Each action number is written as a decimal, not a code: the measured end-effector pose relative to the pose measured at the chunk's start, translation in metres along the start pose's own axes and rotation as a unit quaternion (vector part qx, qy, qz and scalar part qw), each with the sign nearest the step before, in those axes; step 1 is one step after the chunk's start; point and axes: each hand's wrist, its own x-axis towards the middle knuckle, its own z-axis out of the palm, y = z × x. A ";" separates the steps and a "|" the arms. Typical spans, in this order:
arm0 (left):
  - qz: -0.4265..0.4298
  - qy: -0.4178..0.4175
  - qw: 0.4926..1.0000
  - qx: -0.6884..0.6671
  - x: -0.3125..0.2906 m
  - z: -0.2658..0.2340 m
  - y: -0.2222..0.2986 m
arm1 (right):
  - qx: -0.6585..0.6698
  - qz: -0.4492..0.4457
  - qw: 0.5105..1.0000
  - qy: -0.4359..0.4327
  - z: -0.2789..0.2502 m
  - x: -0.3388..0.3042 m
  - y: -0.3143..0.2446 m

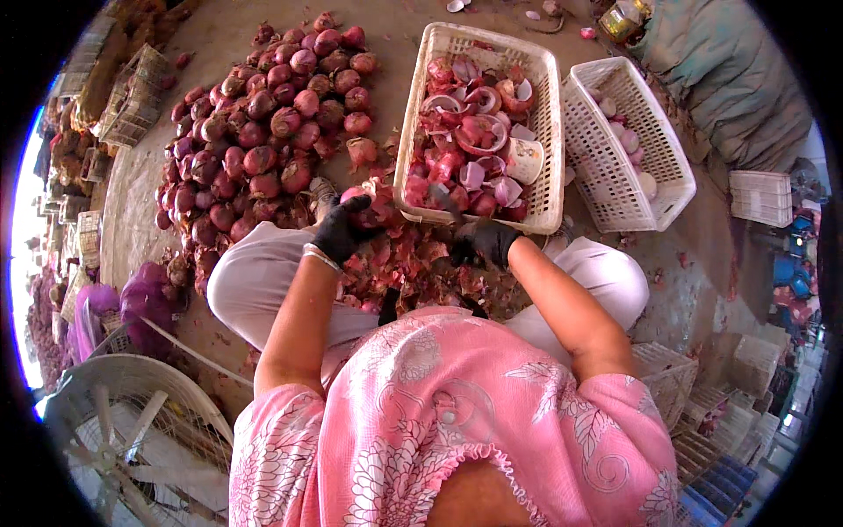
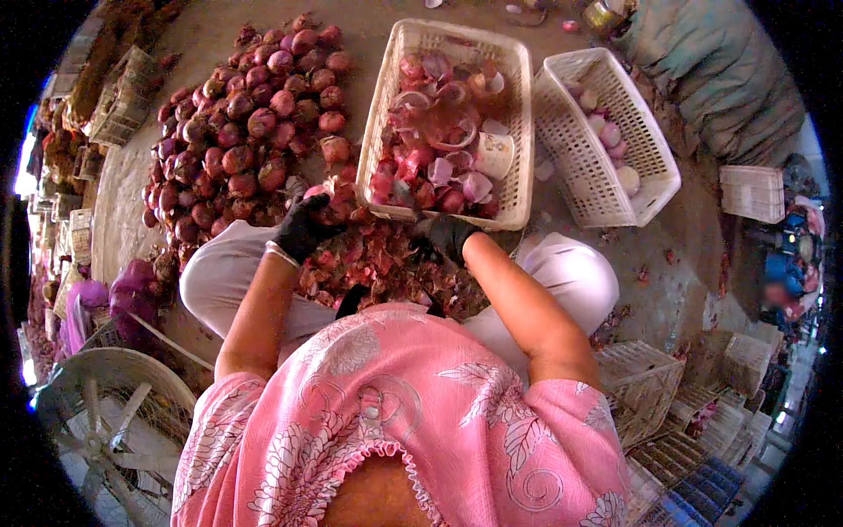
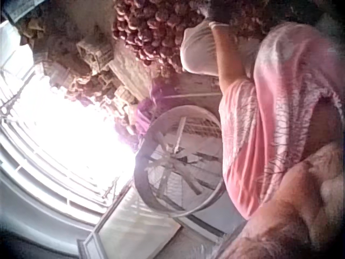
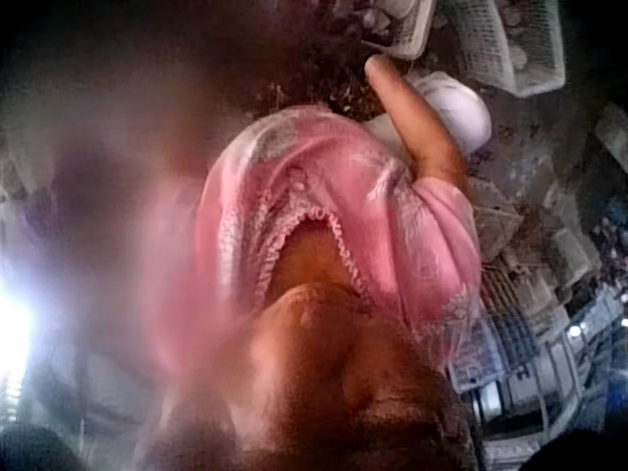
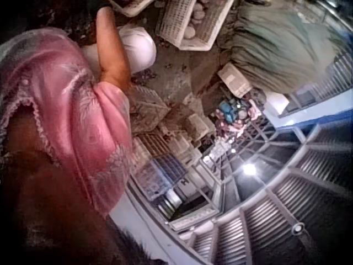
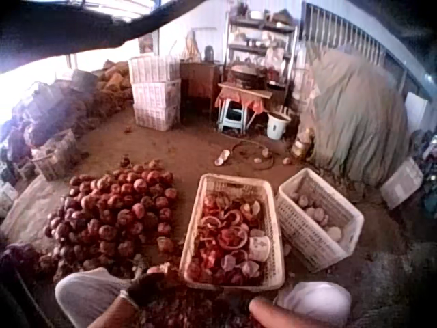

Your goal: The person peels red onions by hand using a knife, removing the outer layers and placing the peeled onions into a basket.

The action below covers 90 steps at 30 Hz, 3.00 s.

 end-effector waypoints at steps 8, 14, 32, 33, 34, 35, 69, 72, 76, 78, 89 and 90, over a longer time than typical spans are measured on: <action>-0.093 -0.129 0.979 -0.128 0.000 0.015 -0.061 | -0.218 -0.188 0.923 0.255 0.051 -0.079 -0.082; -0.067 -0.158 0.973 -0.151 0.052 -0.018 -0.089 | -0.387 -0.075 0.866 0.307 0.071 -0.080 -0.080; 0.177 0.067 0.964 0.186 0.092 -0.029 -0.120 | -0.506 -0.052 0.843 0.176 0.055 0.024 -0.063; 0.168 -0.015 0.977 0.132 0.083 -0.011 -0.113 | -0.493 -0.050 0.840 0.220 0.044 0.043 -0.017; 0.157 -0.068 0.983 0.072 0.067 -0.011 -0.102 | -0.479 -0.069 0.838 0.250 0.051 0.045 -0.024; 0.076 -0.183 0.977 -0.083 0.104 -0.049 -0.114 | -0.464 -0.088 0.836 0.280 0.059 0.044 -0.030; -0.132 -0.243 0.940 -0.198 0.046 -0.002 -0.077 | -0.347 -0.091 0.862 0.358 0.091 -0.048 -0.137; -0.146 -0.204 0.935 -0.251 0.019 0.020 -0.058 | -0.449 -0.105 0.806 0.371 0.080 -0.049 -0.094; -0.093 -0.417 0.840 -0.333 0.082 -0.016 -0.098 | -0.488 -0.037 0.816 0.308 0.076 -0.051 -0.087; -0.097 -0.440 0.809 -0.378 0.081 -0.015 -0.101 | -0.467 -0.024 0.839 0.279 0.074 -0.050 -0.092; -0.077 -0.195 0.956 -0.207 0.041 0.017 -0.065 | -0.479 -0.028 0.863 0.158 0.044 -0.023 -0.104; -0.037 -0.230 0.961 -0.149 0.052 0.008 -0.073 | -0.506 -0.055 0.849 0.142 0.039 -0.013 -0.093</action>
